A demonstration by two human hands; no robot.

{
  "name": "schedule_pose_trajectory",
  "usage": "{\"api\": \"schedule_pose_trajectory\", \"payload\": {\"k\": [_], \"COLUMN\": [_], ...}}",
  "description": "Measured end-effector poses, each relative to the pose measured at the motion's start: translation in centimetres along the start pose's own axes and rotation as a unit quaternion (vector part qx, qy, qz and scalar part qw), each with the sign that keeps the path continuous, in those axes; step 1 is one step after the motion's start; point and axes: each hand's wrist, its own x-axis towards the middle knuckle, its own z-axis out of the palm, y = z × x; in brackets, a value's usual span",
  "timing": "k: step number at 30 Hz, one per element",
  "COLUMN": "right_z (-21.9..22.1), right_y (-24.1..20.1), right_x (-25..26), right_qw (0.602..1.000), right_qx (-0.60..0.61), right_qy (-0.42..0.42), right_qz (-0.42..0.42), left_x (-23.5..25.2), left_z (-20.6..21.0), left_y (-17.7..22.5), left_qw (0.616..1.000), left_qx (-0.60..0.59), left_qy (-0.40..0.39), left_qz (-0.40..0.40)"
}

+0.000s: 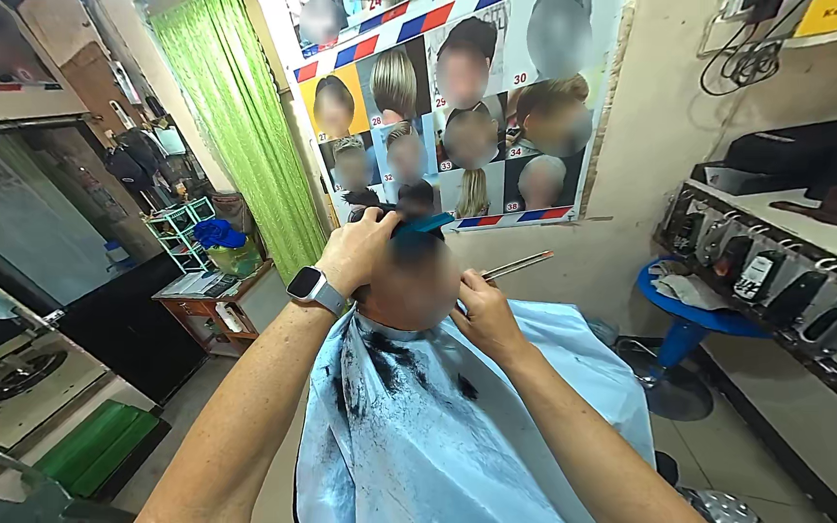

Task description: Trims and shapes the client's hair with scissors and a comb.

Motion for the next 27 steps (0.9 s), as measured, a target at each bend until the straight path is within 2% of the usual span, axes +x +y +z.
{"api": "schedule_pose_trajectory", "payload": {"k": [3,7,12,16,20,24,27], "right_z": [0.5,0.1,1.0,0.9,1.6,1.1,1.5], "right_y": [0.2,0.0,0.2,0.1,0.1,-0.1,-0.2], "right_x": [-0.8,-0.5,-1.4,-1.3,-2.0,-1.9,-2.3], "right_qw": [0.999,1.000,1.000,1.000,1.000,1.000,1.000], "right_qx": [-0.006,0.015,0.008,0.022,0.001,0.013,-0.001], "right_qy": [-0.034,0.003,-0.023,0.004,-0.031,0.014,-0.007], "right_qz": [-0.025,0.005,-0.012,0.010,-0.006,0.008,0.003], "left_x": [-0.1,0.0,-0.1,-0.1,-0.1,-0.3,-0.3], "left_z": [0.0,0.2,0.2,0.4,0.5,0.4,0.3], "left_y": [0.0,-0.1,-0.2,-0.3,-0.3,-0.3,-0.4], "left_qw": [1.000,1.000,1.000,1.000,1.000,1.000,1.000], "left_qx": [-0.010,-0.006,-0.009,-0.011,-0.007,-0.013,-0.012], "left_qy": [0.001,0.000,0.003,0.005,0.007,0.009,0.011], "left_qz": [0.003,0.004,0.004,0.006,0.007,0.009,0.012]}}
